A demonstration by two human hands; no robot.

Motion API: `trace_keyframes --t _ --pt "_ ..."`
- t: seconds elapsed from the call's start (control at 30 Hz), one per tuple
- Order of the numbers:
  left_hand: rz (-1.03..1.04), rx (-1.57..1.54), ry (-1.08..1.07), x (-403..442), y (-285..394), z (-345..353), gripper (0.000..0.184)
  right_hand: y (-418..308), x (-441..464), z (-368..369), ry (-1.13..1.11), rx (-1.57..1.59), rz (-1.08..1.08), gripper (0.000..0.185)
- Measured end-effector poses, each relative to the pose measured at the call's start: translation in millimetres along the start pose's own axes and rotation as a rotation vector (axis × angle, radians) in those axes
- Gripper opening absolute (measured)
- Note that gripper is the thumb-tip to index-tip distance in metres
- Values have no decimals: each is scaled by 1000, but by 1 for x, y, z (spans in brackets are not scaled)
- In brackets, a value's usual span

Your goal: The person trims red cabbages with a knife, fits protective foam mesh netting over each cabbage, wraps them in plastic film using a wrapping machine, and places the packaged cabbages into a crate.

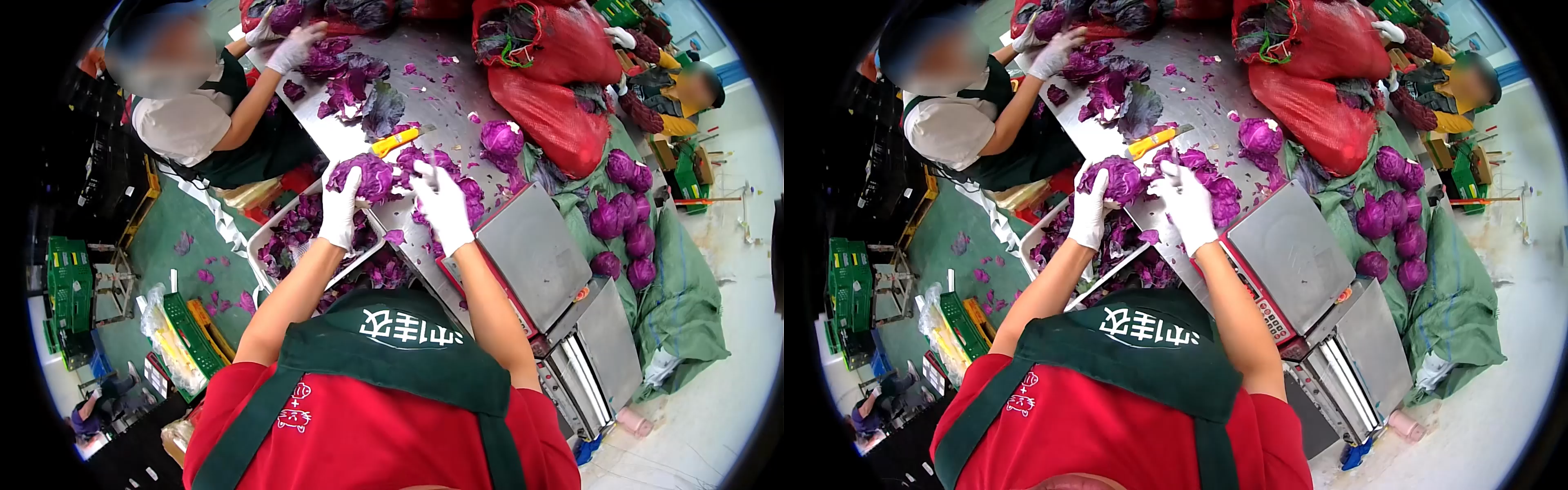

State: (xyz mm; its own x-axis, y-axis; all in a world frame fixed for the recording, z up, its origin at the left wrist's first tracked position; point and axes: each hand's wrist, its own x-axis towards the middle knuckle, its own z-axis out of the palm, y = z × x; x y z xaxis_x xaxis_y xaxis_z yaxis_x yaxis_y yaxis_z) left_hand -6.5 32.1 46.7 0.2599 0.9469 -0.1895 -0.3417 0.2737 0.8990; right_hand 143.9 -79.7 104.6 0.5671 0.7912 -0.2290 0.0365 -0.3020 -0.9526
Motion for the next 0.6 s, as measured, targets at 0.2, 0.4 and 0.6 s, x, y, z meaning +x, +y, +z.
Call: trace_keyframes --t 0.2,0.4,0.6 --pt "-65 21 20 -20 12 23 61 -1 -3 31 -1 -181 -264 55" --pt "92 86 32 -27 11 28 62 1 1 30 -12 -190 -288 49" --pt "13 -25 25 -24 31 28 65 9 2 8 124 19 -75 42"
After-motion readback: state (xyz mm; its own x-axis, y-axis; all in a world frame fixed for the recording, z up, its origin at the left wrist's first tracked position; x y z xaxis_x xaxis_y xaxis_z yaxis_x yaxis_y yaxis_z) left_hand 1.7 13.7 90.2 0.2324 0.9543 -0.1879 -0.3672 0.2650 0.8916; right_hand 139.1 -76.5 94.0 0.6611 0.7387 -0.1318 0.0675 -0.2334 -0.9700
